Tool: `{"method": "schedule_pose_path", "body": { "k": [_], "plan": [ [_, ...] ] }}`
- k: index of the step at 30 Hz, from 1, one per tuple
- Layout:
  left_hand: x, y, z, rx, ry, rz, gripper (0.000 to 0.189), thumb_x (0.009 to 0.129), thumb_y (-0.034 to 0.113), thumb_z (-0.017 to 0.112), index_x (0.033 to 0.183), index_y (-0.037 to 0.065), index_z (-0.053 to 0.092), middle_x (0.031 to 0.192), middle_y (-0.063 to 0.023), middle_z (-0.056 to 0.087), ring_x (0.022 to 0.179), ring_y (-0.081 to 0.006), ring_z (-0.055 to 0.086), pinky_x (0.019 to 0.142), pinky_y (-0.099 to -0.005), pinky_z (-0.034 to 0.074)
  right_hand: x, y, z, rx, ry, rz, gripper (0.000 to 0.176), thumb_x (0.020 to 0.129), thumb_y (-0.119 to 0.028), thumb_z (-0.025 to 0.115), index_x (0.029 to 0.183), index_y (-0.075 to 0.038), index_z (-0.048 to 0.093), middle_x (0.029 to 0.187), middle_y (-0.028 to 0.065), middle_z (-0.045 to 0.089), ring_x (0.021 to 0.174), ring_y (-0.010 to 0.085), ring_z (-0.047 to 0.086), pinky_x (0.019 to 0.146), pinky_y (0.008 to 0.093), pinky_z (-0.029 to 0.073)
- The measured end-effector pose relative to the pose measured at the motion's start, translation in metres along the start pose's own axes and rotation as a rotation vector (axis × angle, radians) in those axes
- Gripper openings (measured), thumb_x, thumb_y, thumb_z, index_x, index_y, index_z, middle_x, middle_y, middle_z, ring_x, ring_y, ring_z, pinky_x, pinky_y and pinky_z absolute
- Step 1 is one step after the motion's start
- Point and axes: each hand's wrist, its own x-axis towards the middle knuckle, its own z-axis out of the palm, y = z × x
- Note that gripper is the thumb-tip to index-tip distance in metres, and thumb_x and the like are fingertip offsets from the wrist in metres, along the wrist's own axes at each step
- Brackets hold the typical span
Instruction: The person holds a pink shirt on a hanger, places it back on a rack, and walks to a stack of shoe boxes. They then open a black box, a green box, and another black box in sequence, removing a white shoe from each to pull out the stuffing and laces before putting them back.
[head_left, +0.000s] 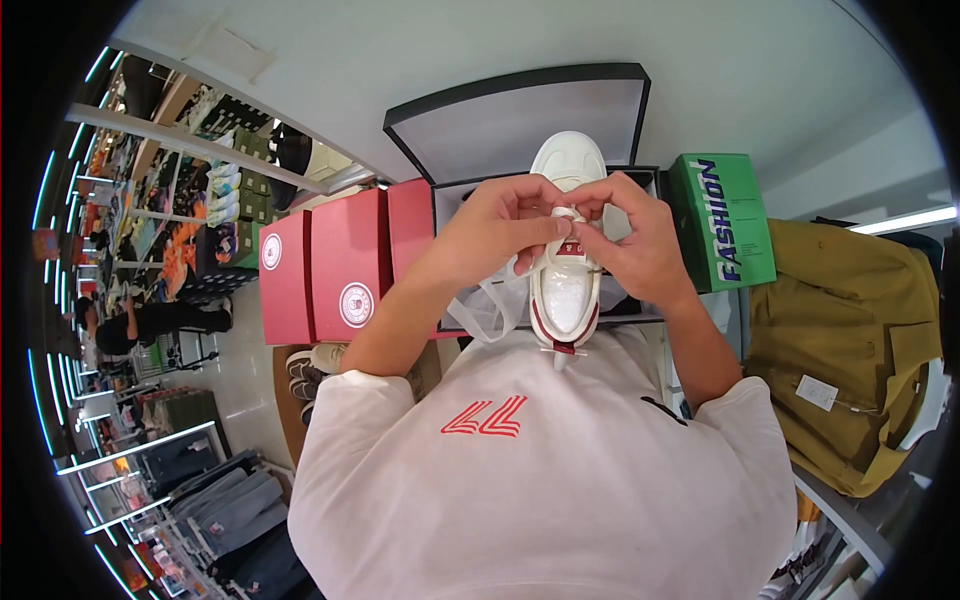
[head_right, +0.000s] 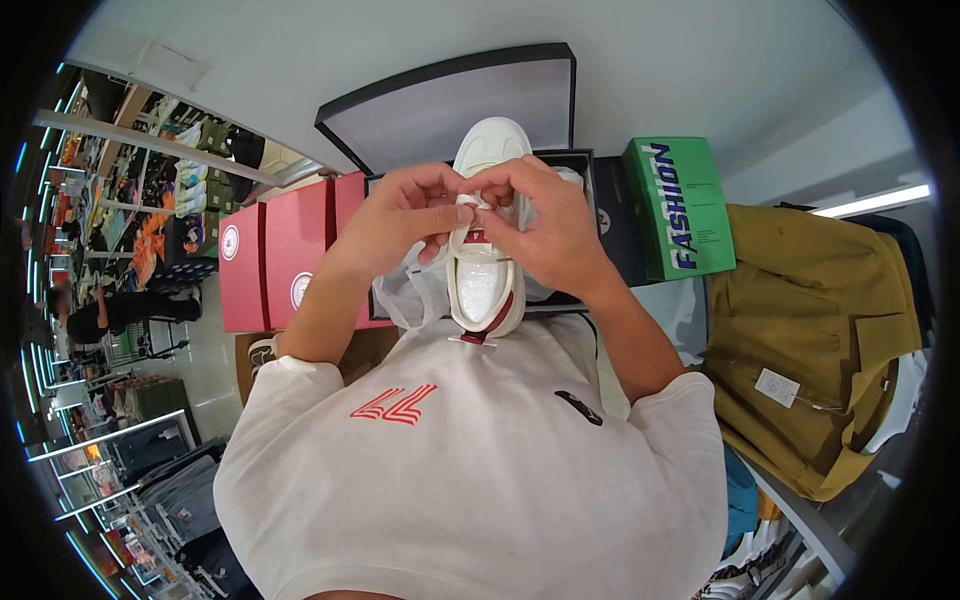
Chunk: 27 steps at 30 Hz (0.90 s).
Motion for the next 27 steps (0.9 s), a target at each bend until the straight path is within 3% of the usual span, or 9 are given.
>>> {"method": "schedule_pose_path", "body": {
  "k": [3, 4, 5, 7, 16, 18, 22, 25, 27],
  "plan": [
    [-0.006, -0.016, 0.005, 0.073, 0.124, 0.119, 0.011, 0.093, 0.010, 0.071, 0.099, 0.001, 0.068, 0.082, -0.0037, 0.067, 0.064, -0.0066, 0.058, 0.048, -0.0231, 0.040, -0.002, -0.002, 0.006, -0.075, 0.074, 0.008, 0.025, 0.080, -0.002, 0.073, 0.105, -0.003, 0.072, 0.086, 0.0067, 0.067, 0.082, 0.0194, 0.063, 0.074, 0.0322, 0.050],
    [-0.008, -0.020, 0.008, 0.071, 0.124, 0.119, 0.011, 0.093, 0.010, 0.071, 0.099, 0.001, 0.068, 0.082, -0.0037, 0.067, 0.064, -0.0066, 0.058, 0.048, -0.0231, 0.040, -0.004, 0.005, 0.009, -0.161, 0.114, -0.094, 0.024, 0.080, -0.002, 0.073, 0.104, -0.003, 0.071, 0.086, 0.0071, 0.066, 0.081, 0.0210, 0.062, 0.072, 0.0333, 0.050],
    [-0.010, -0.023, 0.013, 0.233, 0.246, 0.238, 0.011, 0.091, 0.009, 0.071, 0.098, 0.000, 0.069, 0.083, -0.0046, 0.067, 0.066, -0.0070, 0.058, 0.050, -0.0228, 0.042, -0.005, 0.008, 0.011, -0.246, 0.150, -0.197, 0.023, 0.079, -0.001, 0.072, 0.103, -0.003, 0.071, 0.085, 0.0075, 0.066, 0.080, 0.0227, 0.061, 0.071, 0.0344, 0.050],
    [-0.010, -0.026, 0.017, 0.394, 0.377, 0.357, 0.012, 0.090, 0.009, 0.072, 0.096, 0.000, 0.070, 0.084, -0.0056, 0.068, 0.068, -0.0075, 0.059, 0.052, -0.0225, 0.043, -0.005, 0.009, 0.012, -0.302, 0.155, -0.225, 0.022, 0.079, 0.000, 0.072, 0.101, -0.003, 0.071, 0.085, 0.0076, 0.066, 0.079, 0.0241, 0.061, 0.069, 0.0357, 0.049],
    [-0.018, -0.032, 0.016, 0.146, 0.348, 0.303, 0.014, 0.092, 0.010, 0.069, 0.097, -0.003, 0.071, 0.079, -0.0037, 0.065, 0.068, -0.0068, 0.058, 0.052, -0.0225, 0.044, -0.003, 0.007, 0.023, -0.362, 0.230, -0.285, 0.020, 0.078, 0.002, 0.074, 0.096, -0.004, 0.069, 0.082, 0.0068, 0.065, 0.074, 0.0256, 0.059, 0.065, 0.0370, 0.048],
    [-0.016, -0.026, 0.015, 0.075, 0.294, 0.291, 0.015, 0.096, 0.008, 0.067, 0.105, -0.003, 0.070, 0.079, -0.0016, 0.064, 0.060, -0.0040, 0.054, 0.045, -0.0216, 0.040, -0.003, 0.009, 0.024, -0.364, 0.247, -0.305, 0.020, 0.078, 0.002, 0.074, 0.096, -0.004, 0.069, 0.082, 0.0068, 0.065, 0.074, 0.0256, 0.059, 0.065, 0.0370, 0.048],
    [-0.006, -0.020, -0.003, 0.019, 0.148, 0.182, 0.019, 0.097, 0.011, 0.066, 0.108, -0.004, 0.071, 0.077, -0.0024, 0.065, 0.059, -0.0054, 0.055, 0.045, -0.0219, 0.040, -0.005, 0.008, 0.023, -0.376, 0.248, -0.306, 0.022, 0.077, 0.003, 0.075, 0.097, -0.003, 0.068, 0.082, 0.0071, 0.065, 0.074, 0.0257, 0.060, 0.065, 0.0371, 0.048],
    [0.000, -0.012, -0.010, 0.055, 0.107, 0.099, 0.022, 0.096, 0.012, 0.067, 0.110, -0.004, 0.072, 0.079, -0.0032, 0.067, 0.060, -0.0066, 0.057, 0.045, -0.0219, 0.041, -0.004, 0.007, 0.024, -0.383, 0.256, -0.327, 0.022, 0.077, 0.003, 0.075, 0.097, -0.003, 0.068, 0.083, 0.0071, 0.065, 0.074, 0.0260, 0.060, 0.065, 0.0375, 0.048],
    [0.003, -0.009, -0.015, 0.109, 0.041, 0.053, 0.022, 0.097, 0.015, 0.067, 0.109, -0.003, 0.072, 0.082, -0.0039, 0.068, 0.065, -0.0076, 0.059, 0.048, -0.0232, 0.050, -0.004, 0.007, 0.024, -0.385, 0.259, -0.333, 0.022, 0.077, 0.002, 0.076, 0.097, -0.003, 0.068, 0.083, 0.0070, 0.065, 0.074, 0.0262, 0.059, 0.065, 0.0378, 0.049]
  ]
}}
